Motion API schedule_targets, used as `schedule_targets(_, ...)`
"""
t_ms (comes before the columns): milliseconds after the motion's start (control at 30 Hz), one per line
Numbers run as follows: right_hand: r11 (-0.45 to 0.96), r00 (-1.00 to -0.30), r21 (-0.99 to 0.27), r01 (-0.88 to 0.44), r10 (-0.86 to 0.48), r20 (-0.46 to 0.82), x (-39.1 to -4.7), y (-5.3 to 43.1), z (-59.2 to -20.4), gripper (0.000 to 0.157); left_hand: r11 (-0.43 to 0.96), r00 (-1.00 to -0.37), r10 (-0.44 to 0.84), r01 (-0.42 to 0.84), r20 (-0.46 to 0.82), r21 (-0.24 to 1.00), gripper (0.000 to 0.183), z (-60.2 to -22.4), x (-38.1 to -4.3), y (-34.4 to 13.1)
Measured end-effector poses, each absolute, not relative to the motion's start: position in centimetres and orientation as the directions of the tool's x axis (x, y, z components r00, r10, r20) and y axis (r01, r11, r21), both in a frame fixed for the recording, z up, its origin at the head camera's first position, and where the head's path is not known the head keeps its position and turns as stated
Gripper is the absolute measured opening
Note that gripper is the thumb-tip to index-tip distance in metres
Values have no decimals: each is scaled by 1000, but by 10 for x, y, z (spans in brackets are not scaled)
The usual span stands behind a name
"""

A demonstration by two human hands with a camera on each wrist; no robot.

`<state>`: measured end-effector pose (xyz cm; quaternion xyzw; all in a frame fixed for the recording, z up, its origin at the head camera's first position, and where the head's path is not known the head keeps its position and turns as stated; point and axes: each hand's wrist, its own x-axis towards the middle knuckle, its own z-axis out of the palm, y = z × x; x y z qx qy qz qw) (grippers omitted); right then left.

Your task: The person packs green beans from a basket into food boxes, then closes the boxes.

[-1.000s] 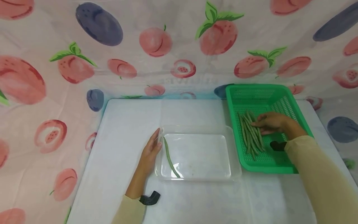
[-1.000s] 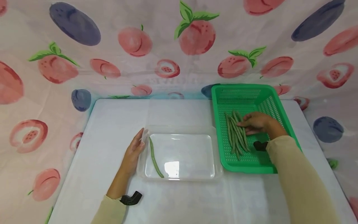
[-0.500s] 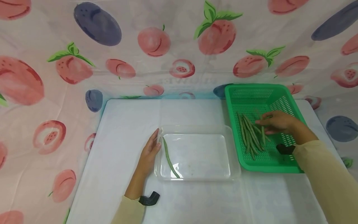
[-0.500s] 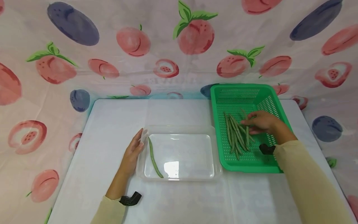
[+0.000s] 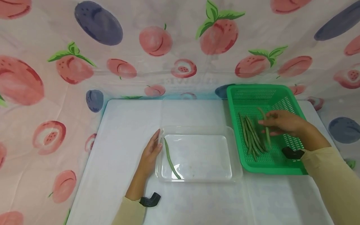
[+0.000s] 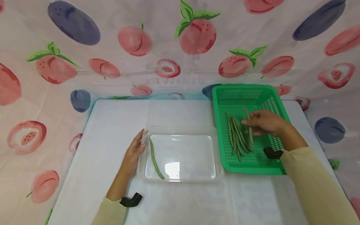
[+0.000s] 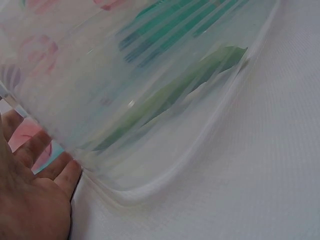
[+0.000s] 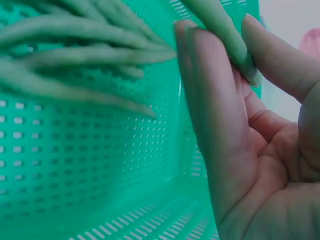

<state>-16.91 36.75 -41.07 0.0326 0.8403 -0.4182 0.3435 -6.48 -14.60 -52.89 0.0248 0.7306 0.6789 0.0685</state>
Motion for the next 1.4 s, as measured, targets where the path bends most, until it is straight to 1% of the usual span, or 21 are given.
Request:
schedule_targets(133,636,-768,-698,328,-251,-589,-168,358,-402,95,79,-990,127,-47,-57,996,58,-529,-66,-147)
schedule_targets(200,623,-777,-711,325,-253,-577,-167,352,-398,93,73,-990,127,-51,-60,996,57,-529,-66,-147)
schedule_targets(400,556,-803,-763,328,-262,-536,-162,332,-384,69,71,-987,131,-79,-88,994,56,-530,-65,-147)
schedule_targets(467,533,-805,-782,323,-280,-523,-160,324,-379,68,73,-988,131,-78,-87,994,56,-530,-64,-147)
schedule_targets(800,461,-811,-840,287,-350,-469,-147,287,-355,74,83,-988,128,-75,-86,994,57,-529,-65,-146)
schedule_targets(867,445,-814,-855,265,-371,-446,-143,279,-351,71,85,-988,126,-79,-89,993,57,-529,-65,-146)
schedule_targets(967,422,-813,-874,240,-404,-419,-139,268,-346,61,87,-989,119,-79,-89,993,56,-529,-64,-147)
schedule_targets(1100,404,-803,-883,237,-431,-412,-135,254,-342,52,88,-989,116,-79,-89,993,56,-527,-63,-147)
schedule_targets(1300,379,-798,-889,256,-437,-416,-128,237,-340,60,83,-988,129,-72,-83,994,56,-527,-64,-146)
schedule_targets(1400,369,-791,-893,256,-451,-413,-124,229,-341,57,76,-988,130,-79,-89,994,56,-527,-64,-144)
